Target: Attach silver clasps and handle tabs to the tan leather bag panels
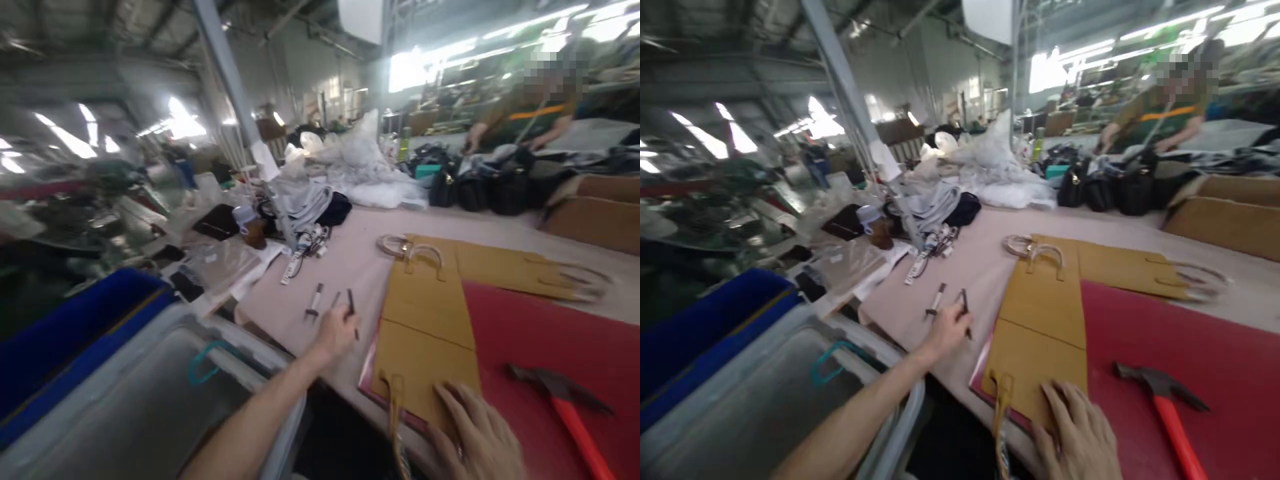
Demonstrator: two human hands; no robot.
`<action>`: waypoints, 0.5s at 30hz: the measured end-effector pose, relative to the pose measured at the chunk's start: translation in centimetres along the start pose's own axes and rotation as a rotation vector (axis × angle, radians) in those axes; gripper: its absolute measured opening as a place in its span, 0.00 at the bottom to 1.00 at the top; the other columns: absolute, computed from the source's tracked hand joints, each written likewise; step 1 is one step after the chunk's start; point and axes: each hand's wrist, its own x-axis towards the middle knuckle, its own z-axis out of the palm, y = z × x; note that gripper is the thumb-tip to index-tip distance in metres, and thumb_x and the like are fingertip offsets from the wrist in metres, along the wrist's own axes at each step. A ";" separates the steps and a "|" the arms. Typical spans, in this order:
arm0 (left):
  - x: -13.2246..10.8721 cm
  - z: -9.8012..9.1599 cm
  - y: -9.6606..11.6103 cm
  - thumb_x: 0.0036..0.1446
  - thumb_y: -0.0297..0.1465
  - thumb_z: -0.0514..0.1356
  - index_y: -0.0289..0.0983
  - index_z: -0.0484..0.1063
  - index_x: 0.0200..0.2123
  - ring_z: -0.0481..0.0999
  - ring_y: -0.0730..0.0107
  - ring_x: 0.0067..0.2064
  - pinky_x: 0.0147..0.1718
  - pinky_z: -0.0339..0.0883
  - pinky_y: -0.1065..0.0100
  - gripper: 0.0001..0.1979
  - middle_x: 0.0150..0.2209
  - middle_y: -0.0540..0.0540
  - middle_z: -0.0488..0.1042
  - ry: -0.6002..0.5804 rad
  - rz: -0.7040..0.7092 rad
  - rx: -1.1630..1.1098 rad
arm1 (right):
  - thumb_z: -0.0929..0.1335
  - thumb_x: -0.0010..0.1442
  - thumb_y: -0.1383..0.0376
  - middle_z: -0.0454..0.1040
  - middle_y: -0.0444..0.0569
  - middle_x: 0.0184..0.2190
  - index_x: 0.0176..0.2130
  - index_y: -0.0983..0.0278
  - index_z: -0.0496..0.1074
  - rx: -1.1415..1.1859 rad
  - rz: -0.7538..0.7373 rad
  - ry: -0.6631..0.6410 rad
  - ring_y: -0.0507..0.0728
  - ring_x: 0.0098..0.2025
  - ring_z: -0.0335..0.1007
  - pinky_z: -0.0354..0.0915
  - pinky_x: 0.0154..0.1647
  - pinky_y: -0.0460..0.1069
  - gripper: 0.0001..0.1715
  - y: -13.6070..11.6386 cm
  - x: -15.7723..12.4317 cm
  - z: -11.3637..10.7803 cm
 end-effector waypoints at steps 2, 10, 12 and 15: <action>1.1 0.9 -0.6 0.67 0.38 0.61 0.35 0.72 0.53 0.77 0.59 0.50 0.50 0.74 0.53 0.17 0.52 0.41 0.74 -0.018 -0.099 0.095 | 0.62 0.67 0.55 0.71 0.60 0.56 0.57 0.64 0.69 -0.033 0.049 -0.016 0.69 0.56 0.68 0.66 0.54 0.64 0.25 -0.1 -0.8 -0.3; 3.2 -1.6 -3.3 0.66 0.32 0.56 0.38 0.79 0.45 0.79 0.58 0.52 0.49 0.68 0.65 0.12 0.47 0.38 0.81 0.041 -0.228 0.414 | 0.63 0.67 0.54 0.72 0.58 0.55 0.57 0.64 0.69 -0.003 0.057 0.003 0.69 0.55 0.68 0.63 0.55 0.63 0.25 -1.0 0.4 0.1; 3.7 -1.4 -3.5 0.66 0.32 0.55 0.39 0.79 0.48 0.79 0.57 0.53 0.50 0.67 0.65 0.14 0.49 0.38 0.81 0.056 -0.240 0.453 | 0.63 0.67 0.54 0.72 0.58 0.55 0.57 0.64 0.69 -0.007 0.053 -0.001 0.69 0.55 0.68 0.63 0.55 0.63 0.25 -0.9 0.3 -0.1; 4.9 -1.2 -3.8 0.65 0.32 0.55 0.39 0.81 0.44 0.80 0.57 0.51 0.48 0.68 0.65 0.13 0.46 0.38 0.82 0.029 -0.275 0.500 | 0.63 0.66 0.54 0.72 0.57 0.55 0.58 0.64 0.69 -0.006 0.058 -0.013 0.69 0.56 0.67 0.63 0.55 0.63 0.26 -0.8 0.2 -0.1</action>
